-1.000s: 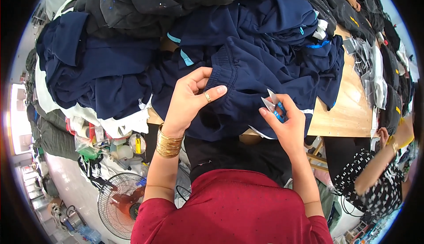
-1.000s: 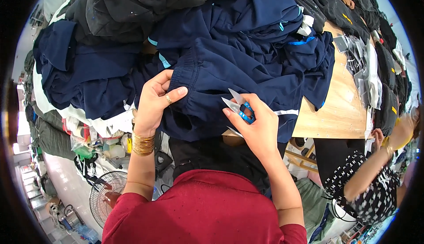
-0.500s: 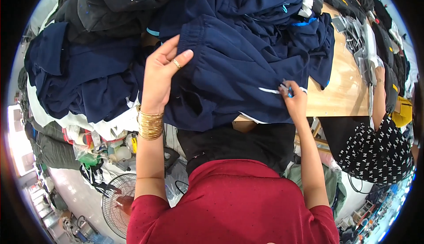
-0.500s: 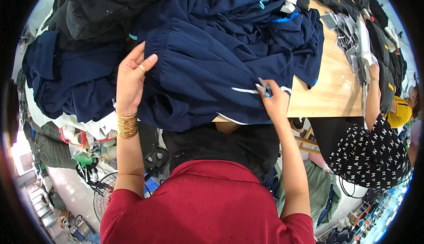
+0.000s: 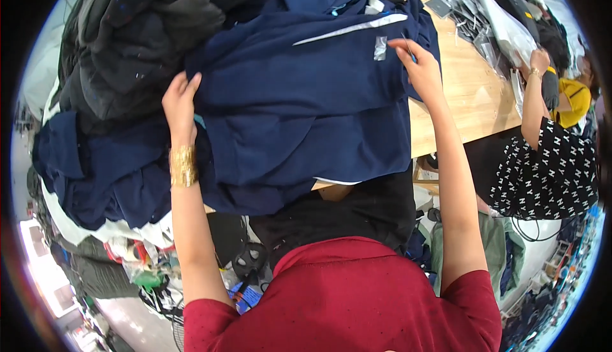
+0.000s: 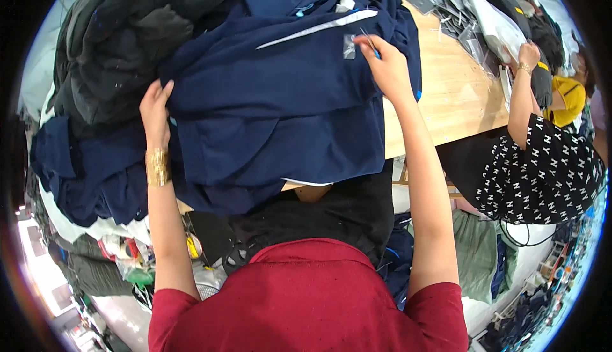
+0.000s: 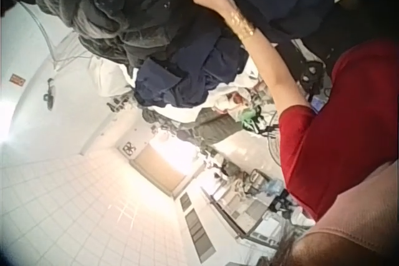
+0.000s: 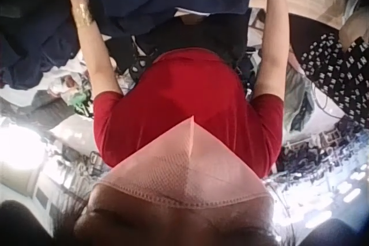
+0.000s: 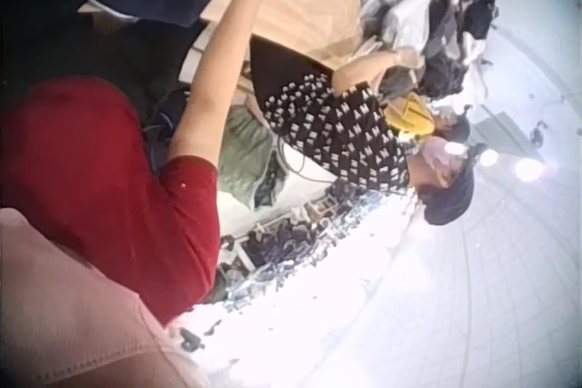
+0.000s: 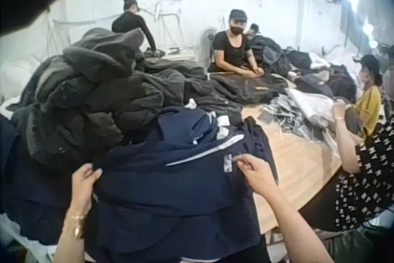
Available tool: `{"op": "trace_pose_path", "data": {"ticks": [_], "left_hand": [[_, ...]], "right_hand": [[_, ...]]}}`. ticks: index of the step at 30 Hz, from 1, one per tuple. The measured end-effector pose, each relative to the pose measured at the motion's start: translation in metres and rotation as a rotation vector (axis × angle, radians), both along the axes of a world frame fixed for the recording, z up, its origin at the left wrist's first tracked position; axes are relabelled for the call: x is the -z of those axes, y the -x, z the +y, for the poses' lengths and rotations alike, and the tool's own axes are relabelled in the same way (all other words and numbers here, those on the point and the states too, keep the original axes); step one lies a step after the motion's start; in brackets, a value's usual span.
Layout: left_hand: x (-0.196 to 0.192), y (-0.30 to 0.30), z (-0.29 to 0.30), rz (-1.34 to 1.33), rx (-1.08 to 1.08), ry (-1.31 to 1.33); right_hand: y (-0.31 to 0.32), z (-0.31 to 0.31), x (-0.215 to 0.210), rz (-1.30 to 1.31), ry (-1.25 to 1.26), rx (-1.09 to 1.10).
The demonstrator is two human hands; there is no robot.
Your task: Trimming loose threads from blue garments using small thread snips in a factory setting.
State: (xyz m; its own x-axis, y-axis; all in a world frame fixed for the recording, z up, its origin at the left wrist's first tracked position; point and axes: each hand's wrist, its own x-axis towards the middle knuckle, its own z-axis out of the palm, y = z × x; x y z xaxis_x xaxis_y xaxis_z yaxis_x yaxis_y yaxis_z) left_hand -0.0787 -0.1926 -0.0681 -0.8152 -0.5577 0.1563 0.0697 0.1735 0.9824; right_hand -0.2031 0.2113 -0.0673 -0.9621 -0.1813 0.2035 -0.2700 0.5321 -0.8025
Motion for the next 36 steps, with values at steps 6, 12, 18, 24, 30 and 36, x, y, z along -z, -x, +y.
{"op": "trace_pose_path", "data": {"ticks": [6, 12, 18, 24, 30, 36], "left_hand": [[-0.010, -0.005, 0.009, -0.130, -0.021, -0.133], [-0.035, 0.008, 0.020, -0.137, 0.138, -0.264], [-0.061, -0.002, 0.035, -0.084, 0.243, -0.326], [-0.102, -0.022, 0.043, 0.268, 0.213, -0.262], [-0.033, -0.061, 0.018, -0.047, 0.137, -0.084], [-0.003, -0.082, 0.023, -0.138, 0.041, 0.029]], "right_hand": [[0.014, 0.054, 0.041, -0.048, 0.124, 0.272], [0.043, 0.022, 0.043, -0.023, 0.293, 0.375], [0.064, 0.022, 0.011, -0.473, 0.785, 0.036], [0.018, 0.078, -0.097, -0.099, 1.056, -0.116], [-0.080, 0.072, 0.028, -0.627, 0.524, 0.173], [-0.167, 0.056, 0.070, -0.775, 0.611, 0.176]]}}
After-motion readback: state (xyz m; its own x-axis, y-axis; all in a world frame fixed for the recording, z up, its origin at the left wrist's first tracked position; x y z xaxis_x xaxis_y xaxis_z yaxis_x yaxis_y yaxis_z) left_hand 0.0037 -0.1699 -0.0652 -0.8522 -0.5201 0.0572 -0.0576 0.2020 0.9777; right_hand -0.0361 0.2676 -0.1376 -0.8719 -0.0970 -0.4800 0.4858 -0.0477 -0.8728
